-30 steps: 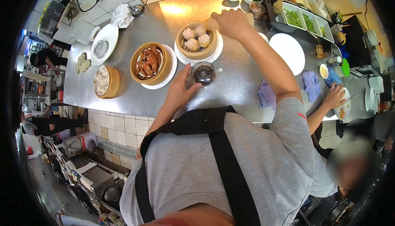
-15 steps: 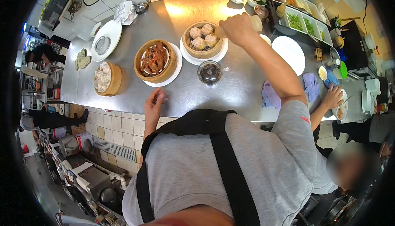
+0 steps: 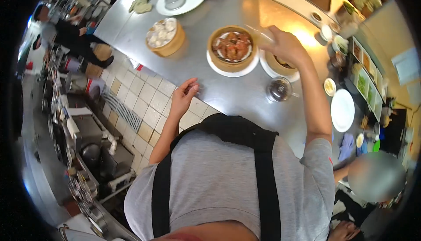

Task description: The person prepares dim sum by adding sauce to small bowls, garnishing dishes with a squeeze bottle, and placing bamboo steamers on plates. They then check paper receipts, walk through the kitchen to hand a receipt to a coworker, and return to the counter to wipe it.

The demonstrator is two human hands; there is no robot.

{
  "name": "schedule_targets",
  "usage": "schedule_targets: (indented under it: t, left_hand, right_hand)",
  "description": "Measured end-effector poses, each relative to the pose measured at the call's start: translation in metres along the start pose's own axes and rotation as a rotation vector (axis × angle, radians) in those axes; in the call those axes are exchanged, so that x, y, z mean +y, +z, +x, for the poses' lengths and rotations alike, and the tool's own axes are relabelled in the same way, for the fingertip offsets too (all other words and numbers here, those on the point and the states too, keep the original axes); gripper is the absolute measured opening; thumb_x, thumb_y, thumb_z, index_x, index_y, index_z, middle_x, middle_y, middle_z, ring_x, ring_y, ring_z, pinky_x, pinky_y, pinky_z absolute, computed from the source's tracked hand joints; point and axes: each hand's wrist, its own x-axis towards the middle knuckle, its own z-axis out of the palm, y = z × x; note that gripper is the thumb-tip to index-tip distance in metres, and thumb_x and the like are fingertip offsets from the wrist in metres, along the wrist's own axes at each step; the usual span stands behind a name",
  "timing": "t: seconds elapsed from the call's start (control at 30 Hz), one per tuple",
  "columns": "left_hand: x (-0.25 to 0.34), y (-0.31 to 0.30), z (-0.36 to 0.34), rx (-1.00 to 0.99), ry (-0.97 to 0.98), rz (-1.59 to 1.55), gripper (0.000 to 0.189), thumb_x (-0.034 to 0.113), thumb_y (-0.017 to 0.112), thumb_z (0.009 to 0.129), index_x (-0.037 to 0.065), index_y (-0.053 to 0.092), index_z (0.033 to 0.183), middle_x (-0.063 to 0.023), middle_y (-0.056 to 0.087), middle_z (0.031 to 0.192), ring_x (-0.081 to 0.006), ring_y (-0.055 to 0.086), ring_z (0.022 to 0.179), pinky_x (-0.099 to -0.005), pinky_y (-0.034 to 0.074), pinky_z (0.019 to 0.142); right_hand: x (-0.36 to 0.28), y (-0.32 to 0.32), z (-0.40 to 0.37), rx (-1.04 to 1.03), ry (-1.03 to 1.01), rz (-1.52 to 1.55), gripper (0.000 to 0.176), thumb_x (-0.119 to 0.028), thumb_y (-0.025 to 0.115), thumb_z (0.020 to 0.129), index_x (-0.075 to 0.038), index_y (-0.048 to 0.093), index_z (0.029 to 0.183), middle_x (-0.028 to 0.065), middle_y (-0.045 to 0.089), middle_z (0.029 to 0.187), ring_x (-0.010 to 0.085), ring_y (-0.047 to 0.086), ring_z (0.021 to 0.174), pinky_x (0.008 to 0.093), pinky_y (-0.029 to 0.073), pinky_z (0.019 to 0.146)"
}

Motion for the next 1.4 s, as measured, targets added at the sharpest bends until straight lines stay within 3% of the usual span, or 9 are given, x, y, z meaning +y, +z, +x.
schedule_targets:
  t: [0.23,0.5,0.73,0.83,0.93,1.03,1.13,1.27,1.4]
  left_hand:
    - [-0.020,-0.043,-0.034,0.137,-0.014,-0.012,0.032,0.016,0.062,0.085,0.001,0.058,0.113,-0.0054,0.062,0.087,-0.0096,0.057,0.077,-0.0234,0.047,0.069]
    - [-0.045,-0.092,-0.065,0.228,-0.139,-0.014,0.034,0.019,0.058,0.088,0.001,0.055,0.116,-0.0035,0.061,0.090,-0.0100,0.057,0.080,-0.0229,0.045,0.069]
    - [-0.063,-0.123,-0.066,0.260,-0.191,-0.040,0.033,0.019,0.058,0.087,0.001,0.055,0.116,-0.0036,0.061,0.090,-0.0103,0.057,0.080,-0.0232,0.045,0.069]
    - [-0.061,-0.127,-0.056,0.269,-0.166,-0.051,0.032,0.017,0.060,0.086,0.000,0.057,0.113,-0.0043,0.062,0.087,-0.0087,0.055,0.076,-0.0223,0.046,0.068]
    - [-0.053,-0.128,-0.042,0.238,-0.142,-0.039,0.032,0.017,0.059,0.087,0.000,0.057,0.113,-0.0044,0.062,0.087,-0.0086,0.056,0.077,-0.0224,0.046,0.069]
    - [-0.045,-0.123,-0.029,0.216,-0.103,-0.069,0.032,0.017,0.059,0.087,0.000,0.056,0.114,-0.0049,0.062,0.088,-0.0092,0.056,0.077,-0.0227,0.046,0.069]
    - [-0.034,-0.113,-0.018,0.151,-0.093,-0.187,0.031,0.016,0.057,0.088,0.000,0.055,0.115,-0.0066,0.062,0.090,-0.0116,0.058,0.078,-0.0239,0.047,0.069]
    - [-0.021,-0.082,0.011,-0.075,-0.245,-0.505,0.035,0.014,0.052,0.090,0.001,0.047,0.121,-0.0123,0.061,0.099,-0.0193,0.061,0.084,-0.0287,0.050,0.072]
    - [-0.010,-0.034,0.040,-0.287,-0.406,-0.770,0.044,0.014,0.049,0.090,0.002,0.033,0.130,-0.0188,0.057,0.108,-0.0273,0.060,0.094,-0.0363,0.051,0.080]
  right_hand:
    - [-0.146,0.068,0.100,0.196,-0.433,-0.204,0.035,-0.027,0.063,0.076,-0.006,0.053,0.102,0.0144,0.061,0.091,0.0337,0.060,0.085,0.0455,0.046,0.074]
    - [-0.248,0.123,0.182,0.165,-0.480,-0.456,0.021,-0.018,0.052,0.081,-0.011,0.065,0.097,0.0100,0.066,0.095,0.0270,0.063,0.090,0.0492,0.045,0.070]
    - [-0.240,0.099,0.201,0.122,-0.306,-0.717,0.022,-0.021,0.054,0.079,-0.011,0.069,0.092,0.0064,0.066,0.098,0.0265,0.063,0.090,0.0544,0.045,0.076]
    - [-0.239,0.092,0.178,0.130,-0.371,-0.739,0.011,-0.016,0.060,0.072,-0.014,0.069,0.077,0.0065,0.068,0.081,0.0218,0.066,0.079,0.0382,0.050,0.060]
    - [-0.245,0.098,0.171,0.022,-0.471,-0.650,0.014,-0.016,0.059,0.073,-0.011,0.069,0.082,0.0092,0.067,0.083,0.0236,0.065,0.079,0.0377,0.052,0.063]
    - [-0.242,0.105,0.178,0.077,-0.438,-0.591,0.021,-0.020,0.061,0.072,-0.008,0.067,0.089,0.0103,0.067,0.084,0.0261,0.065,0.079,0.0390,0.052,0.064]
    - [-0.226,0.095,0.179,-0.053,-0.317,-0.459,0.039,-0.032,0.065,0.072,-0.006,0.062,0.101,0.0136,0.065,0.092,0.0281,0.063,0.087,0.0386,0.051,0.071]
    - [-0.169,0.080,0.174,-0.178,-0.371,0.058,0.061,-0.045,0.070,0.067,-0.003,0.055,0.108,0.0160,0.061,0.100,0.0266,0.059,0.094,0.0348,0.047,0.078]
    - [-0.108,0.029,0.117,0.002,-0.293,0.573,0.061,-0.046,0.072,0.067,-0.003,0.054,0.106,0.0133,0.061,0.099,0.0233,0.058,0.091,0.0316,0.045,0.076]
